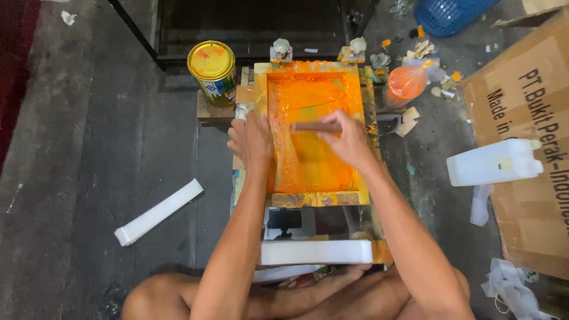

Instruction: Manually screen printing orange ink onto white labels using a squeegee and a screen frame while sitting on the floor.

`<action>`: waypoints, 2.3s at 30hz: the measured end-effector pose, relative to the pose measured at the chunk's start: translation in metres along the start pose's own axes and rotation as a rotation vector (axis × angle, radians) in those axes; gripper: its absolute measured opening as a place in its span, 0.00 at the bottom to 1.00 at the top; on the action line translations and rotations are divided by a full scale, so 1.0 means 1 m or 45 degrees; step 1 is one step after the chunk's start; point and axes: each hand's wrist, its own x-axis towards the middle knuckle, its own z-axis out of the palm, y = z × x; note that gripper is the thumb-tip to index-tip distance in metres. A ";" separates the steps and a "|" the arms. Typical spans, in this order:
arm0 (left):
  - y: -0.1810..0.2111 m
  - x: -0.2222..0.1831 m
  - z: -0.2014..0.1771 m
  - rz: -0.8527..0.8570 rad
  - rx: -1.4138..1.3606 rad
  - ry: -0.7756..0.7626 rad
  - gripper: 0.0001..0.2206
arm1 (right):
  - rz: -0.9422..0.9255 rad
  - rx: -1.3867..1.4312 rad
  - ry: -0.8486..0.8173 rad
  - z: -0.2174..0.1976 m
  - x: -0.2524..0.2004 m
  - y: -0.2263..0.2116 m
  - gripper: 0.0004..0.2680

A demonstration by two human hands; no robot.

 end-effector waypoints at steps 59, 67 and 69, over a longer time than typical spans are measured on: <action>-0.067 -0.087 -0.009 0.384 0.126 -0.322 0.26 | 0.411 0.095 -0.286 -0.007 -0.117 -0.025 0.16; -0.036 -0.022 0.007 0.407 0.193 -0.240 0.23 | 0.153 0.362 -0.324 -0.002 -0.057 0.026 0.09; -0.021 -0.008 0.003 0.460 0.081 -0.182 0.22 | 0.042 0.160 -0.183 -0.015 -0.026 0.014 0.11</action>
